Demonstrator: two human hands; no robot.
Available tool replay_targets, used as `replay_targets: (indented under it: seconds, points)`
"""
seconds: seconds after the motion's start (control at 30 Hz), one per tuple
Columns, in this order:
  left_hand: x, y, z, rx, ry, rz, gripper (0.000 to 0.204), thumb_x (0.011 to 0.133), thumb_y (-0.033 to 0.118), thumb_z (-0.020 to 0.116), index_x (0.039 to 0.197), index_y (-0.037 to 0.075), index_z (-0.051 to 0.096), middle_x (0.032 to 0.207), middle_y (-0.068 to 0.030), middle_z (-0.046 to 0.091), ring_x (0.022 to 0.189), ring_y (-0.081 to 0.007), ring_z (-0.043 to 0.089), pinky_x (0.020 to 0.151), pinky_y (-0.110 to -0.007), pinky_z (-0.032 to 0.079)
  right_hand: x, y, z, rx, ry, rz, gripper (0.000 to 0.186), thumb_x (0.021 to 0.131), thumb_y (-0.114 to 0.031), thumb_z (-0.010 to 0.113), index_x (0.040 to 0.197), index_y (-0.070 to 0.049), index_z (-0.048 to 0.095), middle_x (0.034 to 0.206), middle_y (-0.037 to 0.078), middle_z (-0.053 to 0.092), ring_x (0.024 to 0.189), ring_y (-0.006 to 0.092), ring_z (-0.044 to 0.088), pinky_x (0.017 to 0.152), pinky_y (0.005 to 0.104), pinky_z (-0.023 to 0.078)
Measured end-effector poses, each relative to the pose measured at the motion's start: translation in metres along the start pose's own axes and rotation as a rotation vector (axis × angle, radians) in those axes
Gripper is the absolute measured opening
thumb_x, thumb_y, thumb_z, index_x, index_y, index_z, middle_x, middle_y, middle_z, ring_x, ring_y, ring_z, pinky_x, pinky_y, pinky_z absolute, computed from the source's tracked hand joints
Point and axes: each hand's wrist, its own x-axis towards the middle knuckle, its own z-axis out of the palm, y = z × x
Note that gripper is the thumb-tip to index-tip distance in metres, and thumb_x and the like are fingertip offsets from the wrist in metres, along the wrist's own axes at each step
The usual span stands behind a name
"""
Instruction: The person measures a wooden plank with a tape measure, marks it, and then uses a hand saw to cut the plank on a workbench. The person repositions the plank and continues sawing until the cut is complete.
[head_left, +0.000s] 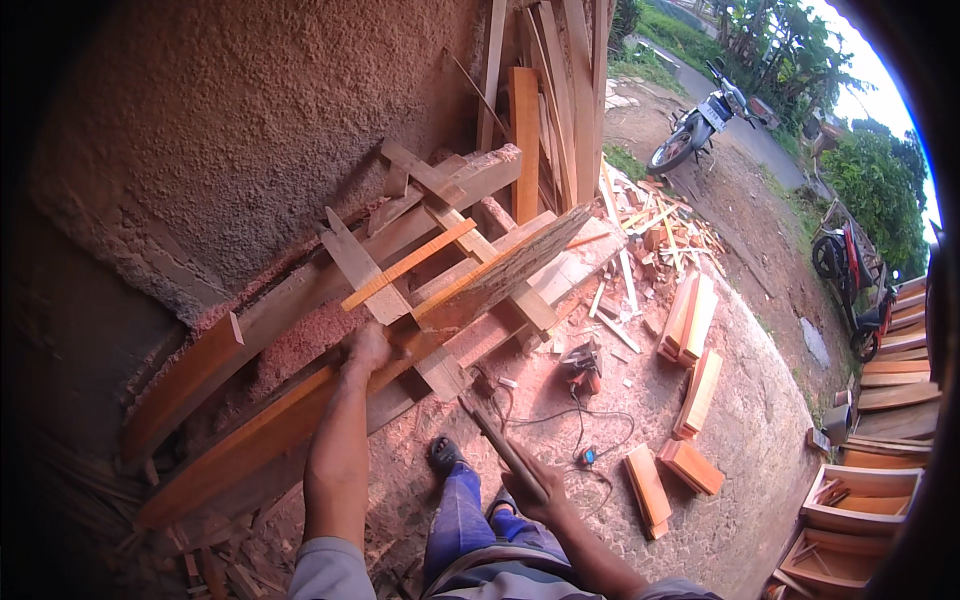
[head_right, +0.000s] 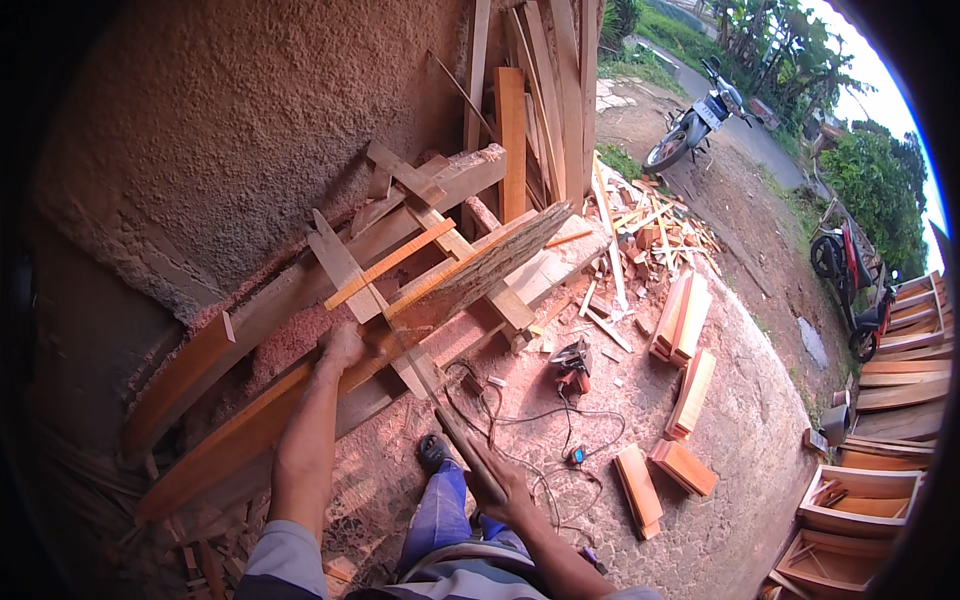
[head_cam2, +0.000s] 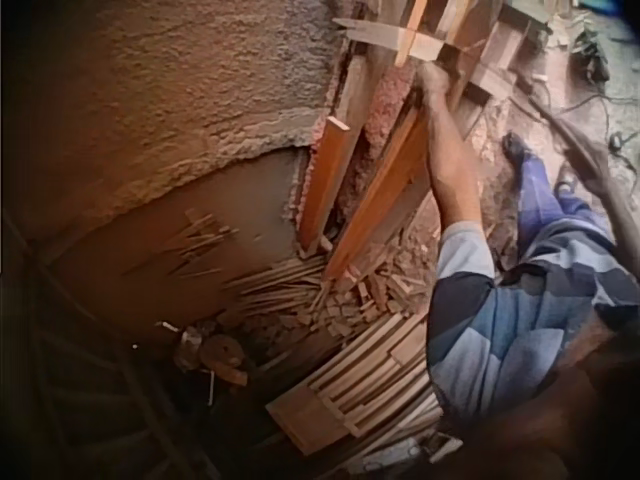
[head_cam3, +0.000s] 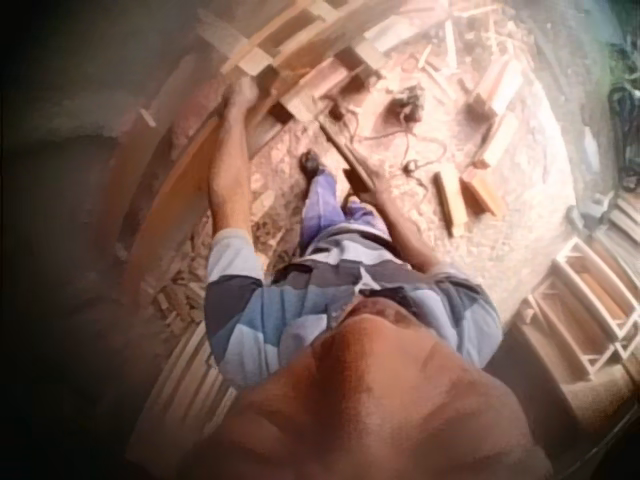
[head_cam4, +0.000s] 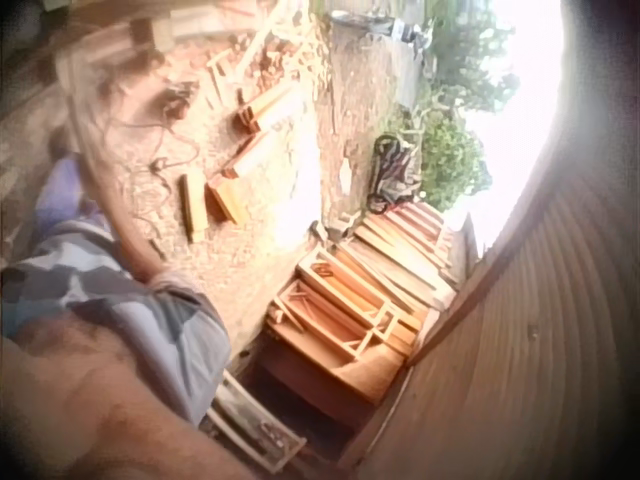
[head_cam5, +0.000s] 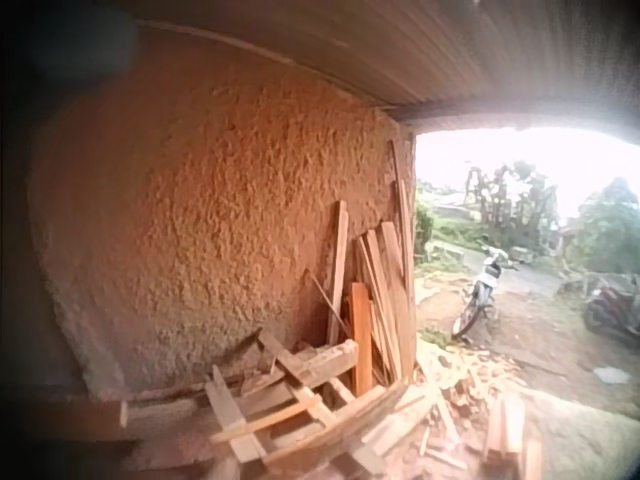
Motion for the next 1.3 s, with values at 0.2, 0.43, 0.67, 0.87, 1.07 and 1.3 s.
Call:
replay_targets:
  seconds: [0.2, 0.43, 0.67, 0.87, 1.07, 1.3]
  points:
    - [-0.019, -0.001, 0.009, -0.041, 0.116, 0.025, 0.066, 0.067, 0.051, 0.09, 0.117, 0.01, 0.076, 0.121, -0.0183, 0.073, 0.115, -0.0346, 0.07, 0.095, -0.05, 0.056, 0.005, -0.016, -0.008, -0.013, 0.071, -0.077, 0.059, 0.086, -0.012, 0.075, 0.142, -0.004, 0.06, 0.123, 0.019, 0.073, 0.094, 0.032, 0.078, 0.076, 0.0367, 0.061]
    - [-0.026, -0.005, 0.029, -0.056, 0.166, 0.096, 0.058, 0.065, 0.048, 0.091, 0.108, 0.011, 0.079, 0.114, -0.0191, 0.075, 0.11, -0.0328, 0.072, 0.092, -0.046, 0.058, 0.15, 0.014, 0.071, 0.164, 0.004, 0.072, 0.062, 0.088, -0.011, 0.072, 0.148, -0.01, 0.055, 0.114, 0.022, 0.073, 0.095, 0.0374, 0.075, 0.079, 0.0403, 0.057]
    - [-0.008, -0.01, 0.025, -0.102, 0.157, 0.087, 0.05, 0.064, 0.043, 0.092, 0.099, 0.008, 0.08, 0.1, -0.0166, 0.078, 0.097, -0.0343, 0.076, 0.084, -0.046, 0.06, -0.04, -0.034, -0.041, 0.032, -0.018, 0.081, 0.051, 0.09, -0.008, 0.07, 0.139, 0.004, 0.06, 0.132, 0.021, 0.069, 0.118, 0.0279, 0.071, 0.097, 0.0372, 0.055]
    - [-0.046, 0.003, 0.024, -0.024, 0.385, 0.134, 0.044, 0.07, 0.038, 0.087, 0.1, 0.008, 0.08, 0.098, -0.0182, 0.077, 0.096, -0.0337, 0.076, 0.085, -0.046, 0.06, 0.172, 0.014, 0.086, 0.205, 0.032, -0.032, 0.051, 0.092, -0.008, 0.068, 0.142, -0.004, 0.059, 0.104, 0.022, 0.073, 0.083, 0.0286, 0.073, 0.074, 0.0371, 0.055]
    - [-0.004, -0.009, 0.001, -0.058, 0.038, 0.086, 0.059, 0.064, 0.047, 0.092, 0.107, 0.008, 0.079, 0.109, -0.0179, 0.076, 0.106, -0.0326, 0.073, 0.092, -0.045, 0.058, 0.004, -0.013, -0.013, -0.096, -0.05, 0.058, 0.05, 0.095, -0.013, 0.068, 0.142, -0.002, 0.06, 0.128, 0.019, 0.071, 0.11, 0.0243, 0.071, 0.092, 0.0352, 0.055]
    - [-0.035, 0.004, 0.015, -0.039, 0.14, 0.034, 0.05, 0.067, 0.041, 0.09, 0.103, 0.008, 0.08, 0.103, -0.0182, 0.076, 0.104, -0.0342, 0.074, 0.09, -0.046, 0.058, 0.099, -0.005, 0.046, 0.143, 0.086, -0.045, 0.046, 0.095, -0.01, 0.068, 0.139, -0.002, 0.062, 0.123, 0.02, 0.073, 0.099, 0.0198, 0.074, 0.077, 0.0356, 0.057]
